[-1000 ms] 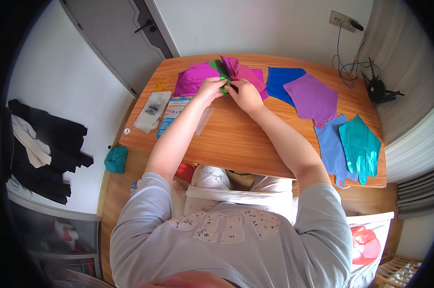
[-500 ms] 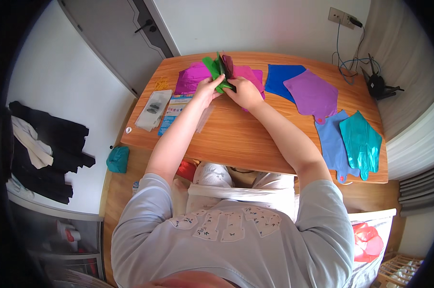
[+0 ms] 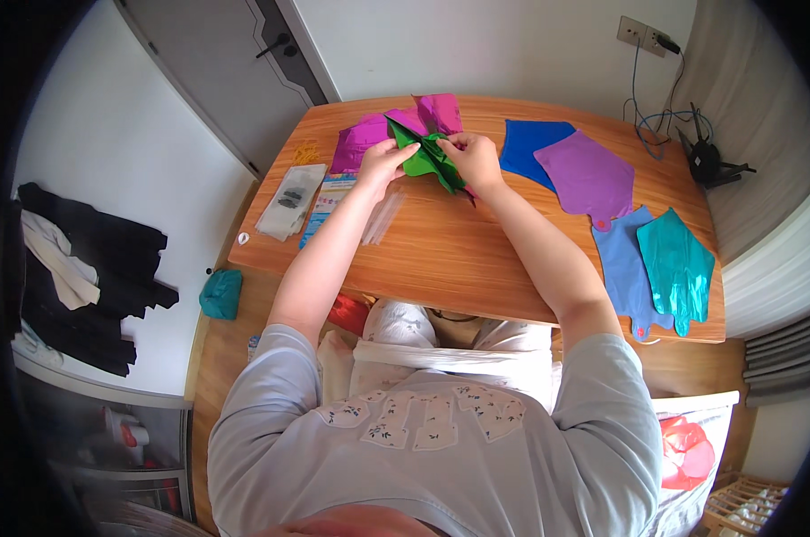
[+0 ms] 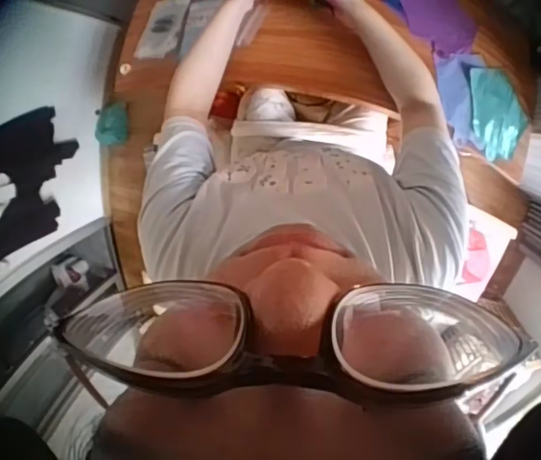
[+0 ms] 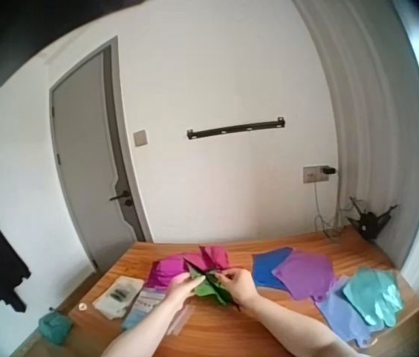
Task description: The person folds foil balloons by hand, places them onto a cardboard insert, and slides them into a plastic package. The person then retrieves straws and sorts and folds foil balloons on the table.
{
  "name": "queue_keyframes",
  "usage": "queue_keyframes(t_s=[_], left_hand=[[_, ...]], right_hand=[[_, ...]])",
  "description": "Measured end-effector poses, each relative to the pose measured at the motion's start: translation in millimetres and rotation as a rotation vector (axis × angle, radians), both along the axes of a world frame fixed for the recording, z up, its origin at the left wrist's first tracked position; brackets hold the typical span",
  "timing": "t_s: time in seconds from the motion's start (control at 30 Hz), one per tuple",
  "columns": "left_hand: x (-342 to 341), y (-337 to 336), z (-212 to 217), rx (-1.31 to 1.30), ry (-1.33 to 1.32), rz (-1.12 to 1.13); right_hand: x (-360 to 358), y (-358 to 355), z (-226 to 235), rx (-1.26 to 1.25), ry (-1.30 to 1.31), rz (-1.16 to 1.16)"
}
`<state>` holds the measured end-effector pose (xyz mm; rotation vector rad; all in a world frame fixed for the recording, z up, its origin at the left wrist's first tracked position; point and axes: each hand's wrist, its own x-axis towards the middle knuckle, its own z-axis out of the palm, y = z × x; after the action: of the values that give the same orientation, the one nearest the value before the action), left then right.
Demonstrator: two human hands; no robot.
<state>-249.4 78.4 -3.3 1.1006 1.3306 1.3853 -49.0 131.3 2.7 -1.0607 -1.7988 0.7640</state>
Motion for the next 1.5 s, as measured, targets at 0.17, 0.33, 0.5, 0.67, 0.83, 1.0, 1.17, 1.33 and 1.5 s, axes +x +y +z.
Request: queue_keyframes(t_s=[0.17,0.33,0.5,0.67,0.83,1.0,1.17,1.33,1.5], left_hand=[[-18,1,10,0.098,-0.037,0.003],[-73,1,30,-0.002,-0.121,0.033],[-123,23,17,-0.014,-0.11,-0.014],[-160,42,-9,0.06,0.011,0.163],[-144,57,-41,0.109,0.236,0.112],[-160,44,-55,0.316,0.798,0.145],[-119,42,-29,-0.121,1.158,-0.003],[-127,33,-16,-0.053,1.151,-0.037],[-98,44,-39,0.448,1.569,0.31]], right_hand=[[22,31,29,-0.014,0.298,-0.084],[137,73,90,0.116,0.669,-0.165],[227,68,133,0.386,0.343,-0.37],[239,31,155,0.669,-0.088,-0.561],[268,26,147,1.1,-0.335,-0.586],[250,25,98,1.191,-0.747,-0.174],[237,25,13,0.963,-0.961,0.117],[226,12,-10,0.786,-1.06,0.285],[226,11,-21,0.524,-0.96,0.298]])
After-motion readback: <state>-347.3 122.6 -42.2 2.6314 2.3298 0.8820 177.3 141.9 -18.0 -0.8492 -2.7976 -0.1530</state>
